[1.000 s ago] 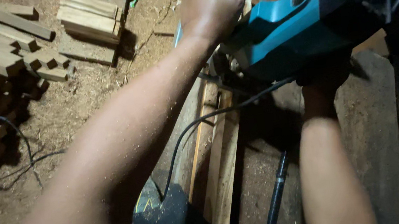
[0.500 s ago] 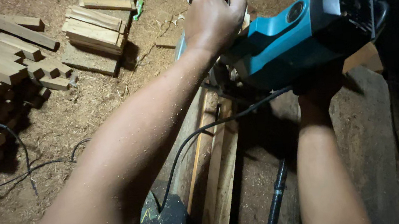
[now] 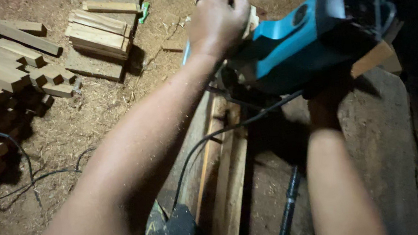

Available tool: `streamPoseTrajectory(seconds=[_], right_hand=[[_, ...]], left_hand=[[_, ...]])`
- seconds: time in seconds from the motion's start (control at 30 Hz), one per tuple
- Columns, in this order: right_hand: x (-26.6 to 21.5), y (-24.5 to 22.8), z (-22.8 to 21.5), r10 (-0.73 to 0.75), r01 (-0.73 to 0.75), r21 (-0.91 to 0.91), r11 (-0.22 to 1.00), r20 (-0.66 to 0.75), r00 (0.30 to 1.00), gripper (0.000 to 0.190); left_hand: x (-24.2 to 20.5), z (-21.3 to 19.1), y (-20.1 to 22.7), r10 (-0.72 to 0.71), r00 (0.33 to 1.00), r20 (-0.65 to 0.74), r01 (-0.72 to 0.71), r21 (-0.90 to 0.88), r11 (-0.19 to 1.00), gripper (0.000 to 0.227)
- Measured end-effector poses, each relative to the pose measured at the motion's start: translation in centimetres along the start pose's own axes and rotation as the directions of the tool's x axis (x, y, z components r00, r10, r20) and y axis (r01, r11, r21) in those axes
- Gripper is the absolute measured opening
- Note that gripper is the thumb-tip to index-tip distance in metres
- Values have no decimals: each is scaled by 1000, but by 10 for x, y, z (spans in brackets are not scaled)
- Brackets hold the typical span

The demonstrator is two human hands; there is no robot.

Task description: The person uses a handheld electric router to cut a decorative pattern into a piece of wood clamped to a workbench. The person guides the tool along the wood surface, creating a series of cutouts.

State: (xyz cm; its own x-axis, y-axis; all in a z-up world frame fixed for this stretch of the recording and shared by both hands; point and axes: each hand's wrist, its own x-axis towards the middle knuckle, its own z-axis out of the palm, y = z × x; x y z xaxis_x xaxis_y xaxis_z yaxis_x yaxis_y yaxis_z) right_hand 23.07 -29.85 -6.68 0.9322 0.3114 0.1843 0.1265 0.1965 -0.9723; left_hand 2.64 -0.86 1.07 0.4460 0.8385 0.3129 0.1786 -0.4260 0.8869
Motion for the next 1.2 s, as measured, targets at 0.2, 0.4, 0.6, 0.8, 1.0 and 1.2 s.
streamPoseTrajectory(seconds=[0.2, 0.4, 0.6, 0.8, 1.0, 1.2], right_hand=[[-3, 8, 9, 29, -29, 19, 999, 3, 1000, 29], [-16, -11, 32, 149, -152, -19, 988, -116, 982, 31], [-49, -25, 35, -11, 12, -24, 1000, 11, 1000, 23], [-51, -34, 42, 132, -132, 8, 991, -87, 987, 35], [-51, -26, 42, 163, -164, 1, 986, -88, 983, 30], [-41, -54, 36, 173, -172, 88, 981, -10, 985, 34]], left_hand=[[-1, -14, 3, -93, 989, 115, 87, 59, 994, 40], [1, -16, 6, -121, 987, 103, 115, 66, 991, 38], [-17, -21, -2, -82, 990, 117, 65, 143, 988, 37], [-18, -24, 2, -105, 986, 131, 82, 168, 982, 39], [-21, -26, -1, -89, 988, 130, 66, 171, 983, 39], [-8, -35, 11, 19, 986, 163, -16, -15, 1000, 39]])
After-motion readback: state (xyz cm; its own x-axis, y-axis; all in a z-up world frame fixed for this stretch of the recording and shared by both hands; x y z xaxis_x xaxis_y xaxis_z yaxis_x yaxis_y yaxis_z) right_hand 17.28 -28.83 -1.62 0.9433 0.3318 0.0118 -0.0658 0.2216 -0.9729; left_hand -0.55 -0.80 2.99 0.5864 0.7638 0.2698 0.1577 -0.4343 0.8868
